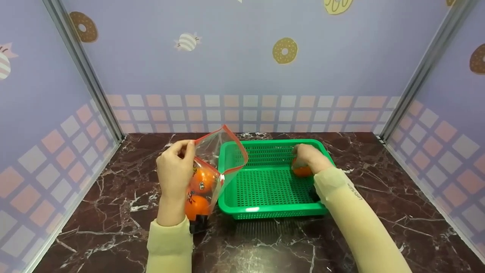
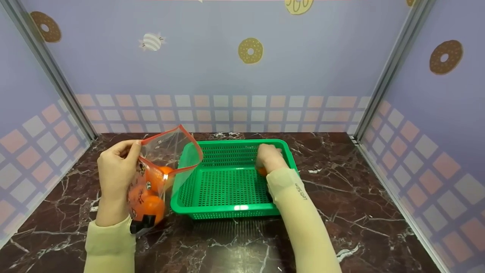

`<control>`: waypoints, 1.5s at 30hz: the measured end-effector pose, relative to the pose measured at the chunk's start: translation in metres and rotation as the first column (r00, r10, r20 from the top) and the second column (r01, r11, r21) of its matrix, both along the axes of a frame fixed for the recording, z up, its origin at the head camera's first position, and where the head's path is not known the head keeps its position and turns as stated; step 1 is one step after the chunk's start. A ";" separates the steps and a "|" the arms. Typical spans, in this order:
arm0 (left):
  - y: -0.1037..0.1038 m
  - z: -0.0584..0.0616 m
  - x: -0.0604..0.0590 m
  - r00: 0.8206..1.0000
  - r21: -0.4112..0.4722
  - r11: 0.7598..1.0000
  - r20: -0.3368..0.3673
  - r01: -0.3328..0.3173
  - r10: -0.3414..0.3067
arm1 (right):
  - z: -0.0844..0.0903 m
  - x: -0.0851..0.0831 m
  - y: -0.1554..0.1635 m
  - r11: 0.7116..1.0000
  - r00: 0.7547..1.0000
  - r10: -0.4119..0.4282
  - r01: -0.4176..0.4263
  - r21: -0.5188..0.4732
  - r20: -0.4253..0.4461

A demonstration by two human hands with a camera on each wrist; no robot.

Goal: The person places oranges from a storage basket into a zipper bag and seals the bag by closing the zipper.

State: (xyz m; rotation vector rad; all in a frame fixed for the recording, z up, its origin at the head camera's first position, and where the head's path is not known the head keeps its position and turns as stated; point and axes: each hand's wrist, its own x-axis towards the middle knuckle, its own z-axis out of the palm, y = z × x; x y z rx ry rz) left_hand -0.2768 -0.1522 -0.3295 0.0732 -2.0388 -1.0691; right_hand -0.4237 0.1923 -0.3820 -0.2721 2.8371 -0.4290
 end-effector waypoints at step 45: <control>-0.001 -0.001 0.000 1.000 -0.003 1.000 -0.005 0.005 -0.005 | 0.013 0.004 0.001 0.984 0.995 0.101 -0.097 -0.151 0.017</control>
